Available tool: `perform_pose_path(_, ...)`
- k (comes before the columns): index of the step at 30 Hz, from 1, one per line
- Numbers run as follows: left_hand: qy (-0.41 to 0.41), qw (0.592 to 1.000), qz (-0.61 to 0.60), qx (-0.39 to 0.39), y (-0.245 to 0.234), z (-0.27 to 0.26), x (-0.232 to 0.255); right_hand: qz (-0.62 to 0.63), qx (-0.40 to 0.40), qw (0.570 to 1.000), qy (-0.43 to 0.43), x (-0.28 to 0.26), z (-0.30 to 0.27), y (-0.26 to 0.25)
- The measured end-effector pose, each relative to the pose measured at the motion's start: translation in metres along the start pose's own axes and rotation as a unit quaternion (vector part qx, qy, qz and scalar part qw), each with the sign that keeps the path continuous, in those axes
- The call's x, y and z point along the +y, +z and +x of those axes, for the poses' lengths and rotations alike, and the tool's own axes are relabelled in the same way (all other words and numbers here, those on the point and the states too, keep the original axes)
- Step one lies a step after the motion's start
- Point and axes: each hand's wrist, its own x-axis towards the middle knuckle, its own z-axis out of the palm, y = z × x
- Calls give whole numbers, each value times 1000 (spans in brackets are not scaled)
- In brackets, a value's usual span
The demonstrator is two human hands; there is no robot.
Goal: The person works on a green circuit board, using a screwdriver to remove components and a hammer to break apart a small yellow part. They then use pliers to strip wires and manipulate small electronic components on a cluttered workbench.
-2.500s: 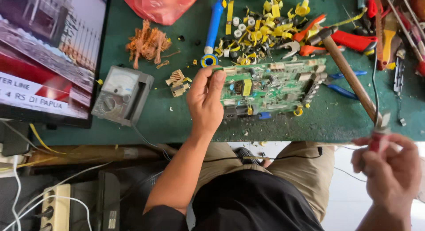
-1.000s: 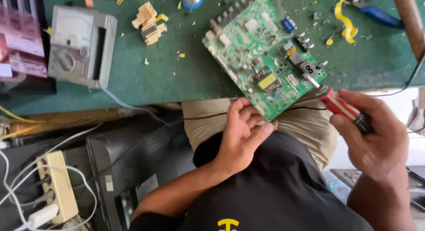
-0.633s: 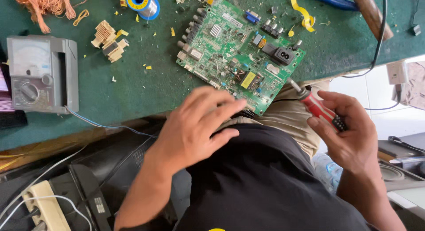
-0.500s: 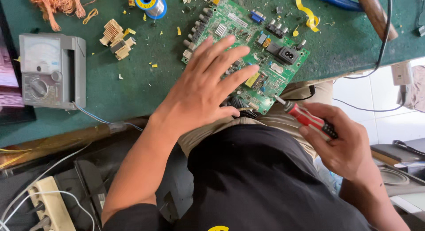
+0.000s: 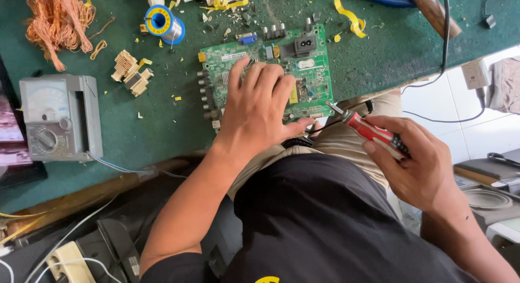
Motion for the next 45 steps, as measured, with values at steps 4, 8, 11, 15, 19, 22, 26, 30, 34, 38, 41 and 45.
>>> perform_pose_path(4,-31,996,-43,-67,1,-8,-2,-9,-4,999,47,-2,4,-1)
perform_pose_path(8,-51,987,-121,-93,3,-15,-5,-27,-22,999,-41,-8,11,5)
perform_pose_path(11,-58,984,-140,-90,5,-16,-5,-21,-39,994,-104,-19,21,7)
perform_pose_path(15,-66,982,-159,-73,15,-24,-7,-65,-64,988,-124,-28,32,3)
perform_pose_path(19,-63,983,-166,-48,23,-28,-7,-102,-66,984,-134,-33,38,4)
perform_pose_path(22,-67,982,-169,-54,23,-28,-7,-113,-69,980,-148,-27,41,7)
perform_pose_path(26,-69,980,-179,-53,23,-28,-5,-137,-55,971,-190,-18,39,11)
perform_pose_path(30,-66,978,-191,-45,22,-29,-3,114,-87,986,80,-19,42,12)
perform_pose_path(34,-56,979,-195,-28,23,-25,-5,-101,-21,981,-166,-1,36,20)
perform_pose_path(38,-65,974,-212,-42,24,-28,-6,188,-94,961,180,-13,56,13)
perform_pose_path(41,-67,974,-210,-44,21,-25,-4,5,-2,993,-116,-10,41,19)
perform_pose_path(45,-54,979,-190,-43,28,-31,-6,-113,17,956,-271,1,45,21)
